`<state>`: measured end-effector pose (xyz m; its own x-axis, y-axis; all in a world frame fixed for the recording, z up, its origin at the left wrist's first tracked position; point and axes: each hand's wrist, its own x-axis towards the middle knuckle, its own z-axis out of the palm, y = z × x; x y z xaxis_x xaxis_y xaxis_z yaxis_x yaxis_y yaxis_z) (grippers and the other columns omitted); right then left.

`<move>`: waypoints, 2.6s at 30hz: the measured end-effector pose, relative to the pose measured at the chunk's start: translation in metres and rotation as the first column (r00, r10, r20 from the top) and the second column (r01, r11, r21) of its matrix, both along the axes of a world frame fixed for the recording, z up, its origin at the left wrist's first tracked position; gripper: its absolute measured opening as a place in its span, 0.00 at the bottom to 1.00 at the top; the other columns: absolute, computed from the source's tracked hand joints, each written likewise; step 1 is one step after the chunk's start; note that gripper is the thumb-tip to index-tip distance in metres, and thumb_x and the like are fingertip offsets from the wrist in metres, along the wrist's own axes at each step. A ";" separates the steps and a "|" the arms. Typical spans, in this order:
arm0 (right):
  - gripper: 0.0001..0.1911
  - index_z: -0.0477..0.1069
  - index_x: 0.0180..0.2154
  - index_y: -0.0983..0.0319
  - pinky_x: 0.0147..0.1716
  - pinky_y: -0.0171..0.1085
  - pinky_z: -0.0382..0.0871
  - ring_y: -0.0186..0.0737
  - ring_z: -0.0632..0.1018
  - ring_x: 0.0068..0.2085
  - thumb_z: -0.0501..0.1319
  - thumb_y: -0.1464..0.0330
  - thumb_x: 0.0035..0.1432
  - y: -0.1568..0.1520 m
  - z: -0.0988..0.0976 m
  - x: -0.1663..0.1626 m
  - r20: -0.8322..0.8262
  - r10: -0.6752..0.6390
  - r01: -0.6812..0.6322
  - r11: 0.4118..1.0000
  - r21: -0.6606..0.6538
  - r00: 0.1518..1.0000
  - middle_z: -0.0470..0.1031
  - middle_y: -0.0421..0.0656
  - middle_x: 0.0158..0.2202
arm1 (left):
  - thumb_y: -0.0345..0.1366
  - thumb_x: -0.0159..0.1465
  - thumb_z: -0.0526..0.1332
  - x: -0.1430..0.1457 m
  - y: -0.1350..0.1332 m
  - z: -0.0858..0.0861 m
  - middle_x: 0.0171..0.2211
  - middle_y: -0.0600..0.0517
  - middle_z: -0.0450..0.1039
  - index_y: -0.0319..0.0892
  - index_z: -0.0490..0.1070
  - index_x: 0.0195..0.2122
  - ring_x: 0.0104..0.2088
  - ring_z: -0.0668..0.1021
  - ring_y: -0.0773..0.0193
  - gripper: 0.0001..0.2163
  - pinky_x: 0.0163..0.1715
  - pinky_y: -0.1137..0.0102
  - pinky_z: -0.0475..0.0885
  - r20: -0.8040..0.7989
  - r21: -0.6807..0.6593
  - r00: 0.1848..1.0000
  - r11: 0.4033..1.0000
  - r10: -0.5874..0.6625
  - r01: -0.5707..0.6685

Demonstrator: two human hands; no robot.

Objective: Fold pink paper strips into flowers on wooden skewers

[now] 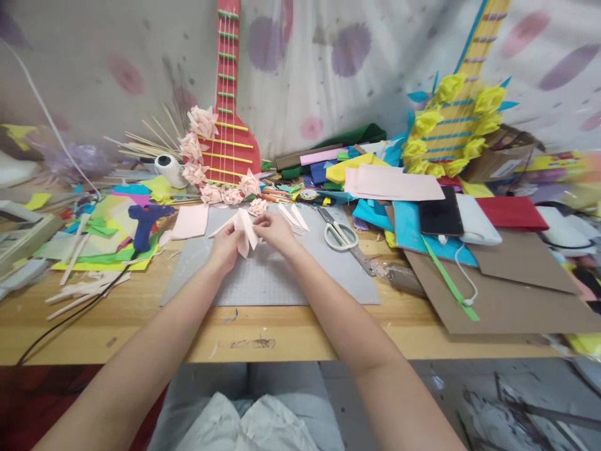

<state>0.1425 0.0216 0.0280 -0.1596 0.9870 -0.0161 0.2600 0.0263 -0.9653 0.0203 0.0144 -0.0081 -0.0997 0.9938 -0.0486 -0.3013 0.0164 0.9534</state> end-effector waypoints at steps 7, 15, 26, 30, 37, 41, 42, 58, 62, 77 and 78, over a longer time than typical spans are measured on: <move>0.05 0.64 0.28 0.60 0.27 0.32 0.60 0.31 0.70 0.25 0.56 0.71 0.42 -0.016 -0.024 -0.026 0.250 -0.273 0.209 0.944 0.254 0.929 0.69 0.35 0.22 | 0.34 0.52 0.55 -0.001 0.002 0.002 0.29 0.50 0.73 0.36 0.70 0.30 0.30 0.75 0.65 0.09 0.34 0.69 0.69 0.257 -0.035 0.966 0.999 0.040 -0.032; 0.04 0.63 0.27 0.60 0.28 0.31 0.63 0.30 0.71 0.26 0.57 0.68 0.45 -0.014 -0.035 -0.028 0.100 -0.196 0.176 0.967 0.185 0.975 0.69 0.35 0.23 | 0.33 0.52 0.59 -0.004 -0.002 0.003 0.27 0.50 0.74 0.36 0.71 0.31 0.29 0.76 0.65 0.07 0.37 0.67 0.69 0.293 -0.071 0.956 0.998 0.021 0.000; 0.07 0.67 0.25 0.61 0.28 0.30 0.63 0.28 0.69 0.26 0.58 0.64 0.46 -0.007 -0.042 -0.021 -0.068 -0.016 0.027 0.986 0.164 0.998 0.69 0.36 0.24 | 0.28 0.49 0.61 -0.008 -0.005 0.007 0.28 0.49 0.74 0.35 0.71 0.31 0.29 0.76 0.67 0.08 0.38 0.68 0.69 0.303 -0.112 0.951 0.993 0.053 -0.020; 0.09 0.68 0.23 0.62 0.28 0.30 0.63 0.28 0.68 0.24 0.58 0.63 0.45 -0.004 -0.044 -0.018 -0.088 -0.023 0.034 0.992 0.124 0.996 0.69 0.36 0.22 | 0.29 0.49 0.61 -0.006 -0.005 0.008 0.28 0.48 0.75 0.35 0.71 0.32 0.31 0.77 0.65 0.08 0.41 0.67 0.68 0.289 -0.108 0.956 0.994 0.039 -0.008; 0.08 0.67 0.21 0.63 0.24 0.28 0.60 0.26 0.66 0.22 0.57 0.64 0.44 -0.007 -0.039 -0.020 -0.163 0.009 0.001 0.998 0.061 0.987 0.67 0.35 0.21 | 0.30 0.51 0.60 -0.005 -0.007 0.011 0.31 0.47 0.75 0.35 0.71 0.32 0.35 0.76 0.65 0.07 0.42 0.68 0.68 0.257 -0.106 0.966 0.993 -0.032 0.061; 0.08 0.66 0.22 0.63 0.22 0.28 0.58 0.26 0.64 0.21 0.57 0.64 0.44 -0.009 -0.035 -0.020 -0.154 0.011 -0.004 0.999 0.047 0.988 0.66 0.35 0.20 | 0.30 0.51 0.60 -0.006 -0.008 0.012 0.33 0.46 0.75 0.35 0.71 0.32 0.36 0.76 0.65 0.07 0.42 0.69 0.68 0.254 -0.094 0.966 0.992 -0.055 0.081; 0.08 0.66 0.23 0.63 0.21 0.28 0.57 0.26 0.64 0.20 0.58 0.64 0.44 -0.009 -0.034 -0.020 -0.156 0.006 0.000 0.999 0.040 0.988 0.66 0.35 0.20 | 0.30 0.51 0.60 -0.006 -0.008 0.012 0.32 0.46 0.75 0.36 0.71 0.32 0.36 0.76 0.65 0.07 0.41 0.69 0.68 0.256 -0.089 0.965 0.993 -0.053 0.078; 0.16 0.63 0.25 0.62 0.14 0.28 0.46 0.23 0.56 0.15 0.63 0.57 0.40 -0.007 -0.023 0.004 -0.311 -0.043 0.005 0.993 -0.120 0.949 0.60 0.32 0.16 | 0.37 0.52 0.60 -0.013 -0.012 0.011 0.26 0.50 0.73 0.38 0.60 0.46 0.20 0.73 0.69 0.21 0.22 0.73 0.68 -0.184 -0.083 0.916 0.934 -0.356 0.347; 0.16 0.63 0.25 0.62 0.13 0.27 0.48 0.23 0.57 0.15 0.62 0.56 0.41 -0.003 -0.027 0.008 -0.376 -0.015 -0.023 0.995 -0.095 0.927 0.60 0.32 0.16 | 0.43 0.53 0.59 -0.020 -0.015 0.015 0.21 0.52 0.69 0.37 0.66 0.28 0.16 0.68 0.74 0.12 0.17 0.78 0.65 -0.231 -0.115 0.828 0.859 -0.512 0.499; 0.17 0.63 0.24 0.63 0.17 0.26 0.55 0.23 0.63 0.18 0.65 0.59 0.37 -0.003 -0.027 0.009 -0.462 -0.057 -0.031 0.983 -0.182 0.885 0.64 0.33 0.18 | 0.42 0.54 0.59 -0.024 -0.017 0.018 0.14 0.57 0.63 0.39 0.61 0.24 0.13 0.68 0.73 0.12 0.15 0.76 0.68 -0.237 -0.179 0.780 0.815 -0.580 0.551; 0.17 0.63 0.24 0.63 0.17 0.27 0.56 0.23 0.63 0.18 0.65 0.59 0.37 -0.002 -0.027 0.009 -0.460 -0.075 -0.012 0.983 -0.183 0.885 0.64 0.33 0.18 | 0.42 0.54 0.59 -0.025 -0.017 0.017 0.14 0.57 0.63 0.39 0.61 0.24 0.13 0.68 0.73 0.12 0.15 0.76 0.68 -0.235 -0.179 0.782 0.816 -0.578 0.550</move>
<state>0.1515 0.0194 0.0007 -0.1608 0.9795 -0.1212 -0.2203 -0.1553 -0.9630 -0.0045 -0.0022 0.0093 0.4542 0.8680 -0.2009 0.0547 0.1980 0.9787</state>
